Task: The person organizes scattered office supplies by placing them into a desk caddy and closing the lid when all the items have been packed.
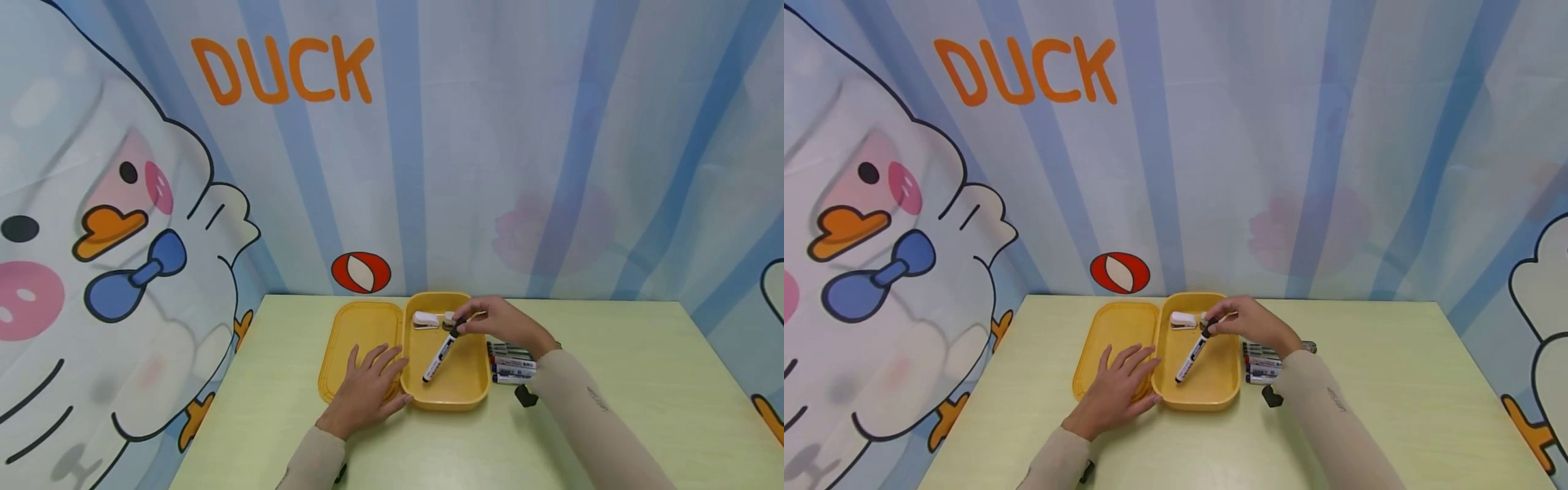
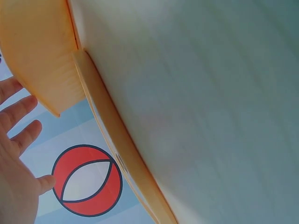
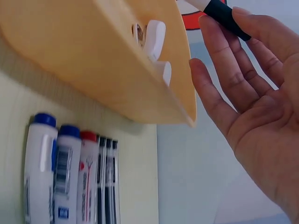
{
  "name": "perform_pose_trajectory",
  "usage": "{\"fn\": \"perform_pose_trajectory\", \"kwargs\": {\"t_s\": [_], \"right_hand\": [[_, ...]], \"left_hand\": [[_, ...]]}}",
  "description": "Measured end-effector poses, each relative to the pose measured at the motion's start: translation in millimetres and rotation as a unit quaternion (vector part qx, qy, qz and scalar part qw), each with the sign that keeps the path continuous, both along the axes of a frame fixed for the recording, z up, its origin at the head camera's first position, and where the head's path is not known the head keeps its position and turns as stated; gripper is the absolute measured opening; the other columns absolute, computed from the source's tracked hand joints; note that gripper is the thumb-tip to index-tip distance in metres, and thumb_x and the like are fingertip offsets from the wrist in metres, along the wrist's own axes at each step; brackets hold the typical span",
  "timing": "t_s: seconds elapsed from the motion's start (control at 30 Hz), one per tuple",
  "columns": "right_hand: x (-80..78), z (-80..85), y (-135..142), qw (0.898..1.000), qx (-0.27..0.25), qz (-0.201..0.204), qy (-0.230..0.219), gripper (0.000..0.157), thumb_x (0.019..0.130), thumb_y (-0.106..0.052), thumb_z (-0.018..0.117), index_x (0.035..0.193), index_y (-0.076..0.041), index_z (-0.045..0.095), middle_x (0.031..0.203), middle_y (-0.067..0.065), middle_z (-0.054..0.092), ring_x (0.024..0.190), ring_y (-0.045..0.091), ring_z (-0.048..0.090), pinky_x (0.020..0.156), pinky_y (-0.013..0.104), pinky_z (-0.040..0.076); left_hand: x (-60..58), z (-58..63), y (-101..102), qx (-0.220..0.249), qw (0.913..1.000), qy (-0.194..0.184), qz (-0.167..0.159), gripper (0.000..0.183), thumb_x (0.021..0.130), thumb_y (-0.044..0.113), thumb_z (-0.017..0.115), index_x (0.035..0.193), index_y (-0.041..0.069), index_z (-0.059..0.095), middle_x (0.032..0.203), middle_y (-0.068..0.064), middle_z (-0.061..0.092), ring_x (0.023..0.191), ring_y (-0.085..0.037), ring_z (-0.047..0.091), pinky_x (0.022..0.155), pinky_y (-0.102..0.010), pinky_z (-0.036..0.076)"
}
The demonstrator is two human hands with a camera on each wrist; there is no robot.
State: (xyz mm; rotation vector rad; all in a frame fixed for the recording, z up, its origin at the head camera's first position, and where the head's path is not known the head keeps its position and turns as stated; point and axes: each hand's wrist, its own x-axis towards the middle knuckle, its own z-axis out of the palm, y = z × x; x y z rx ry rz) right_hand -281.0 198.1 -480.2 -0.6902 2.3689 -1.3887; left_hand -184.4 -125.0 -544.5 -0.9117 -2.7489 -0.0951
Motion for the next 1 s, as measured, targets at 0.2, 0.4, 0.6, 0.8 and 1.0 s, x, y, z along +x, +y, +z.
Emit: {"fn": "perform_pose_trajectory", "kwargs": {"t_s": [0.2,0.4,0.6,0.8,1.0], "right_hand": [[-8.1,0.1,-16,0.999,0.016,0.028,-0.005,0.027,0.096,-0.024,0.072,0.119,-0.010,0.072,0.109,0.001,0.073,0.100,0.019,0.068,0.091,0.040,0.055],[-16.3,1.5,-32,0.998,0.018,0.039,-0.041,0.025,0.096,-0.020,0.072,0.119,-0.010,0.072,0.110,0.003,0.072,0.097,0.019,0.069,0.092,0.051,0.055],[-20.7,3.1,-49,0.998,0.017,0.041,-0.050,0.026,0.096,-0.017,0.070,0.118,-0.003,0.070,0.107,0.008,0.071,0.094,0.023,0.070,0.087,0.045,0.058],[-25.3,-2.5,-65,0.998,0.023,0.023,-0.062,0.030,0.096,-0.013,0.069,0.120,0.005,0.068,0.097,0.010,0.076,0.095,0.036,0.072,0.081,0.041,0.059],[-28.3,-6.7,-80,0.996,0.041,-0.013,-0.084,0.027,0.094,-0.013,0.072,0.116,0.003,0.070,0.094,0.004,0.076,0.092,0.031,0.074,0.082,0.043,0.060]], "left_hand": [[1.0,-2.3,0,-0.001,1.0000,0.007,0.001,0.067,0.098,0.070,0.042,0.146,0.025,0.053,0.157,0.001,0.044,0.144,-0.026,0.040,0.113,-0.072,0.026],[1.1,-3.5,0,-0.002,1.0000,0.002,0.004,0.068,0.098,0.071,0.041,0.147,0.026,0.052,0.158,0.002,0.044,0.145,-0.026,0.039,0.114,-0.072,0.025],[0.2,-2.8,-1,-0.005,1.0000,-0.003,0.005,0.067,0.098,0.070,0.041,0.148,0.027,0.050,0.159,0.002,0.042,0.146,-0.025,0.037,0.115,-0.071,0.024],[-0.4,-2.3,-1,-0.001,0.9999,0.015,-0.001,0.065,0.098,0.069,0.043,0.146,0.026,0.052,0.157,0.001,0.044,0.144,-0.026,0.040,0.113,-0.072,0.027],[-0.6,-2.0,0,-0.001,0.9997,0.023,-0.002,0.066,0.097,0.070,0.044,0.146,0.027,0.053,0.157,0.001,0.045,0.144,-0.026,0.041,0.112,-0.072,0.027]]}}
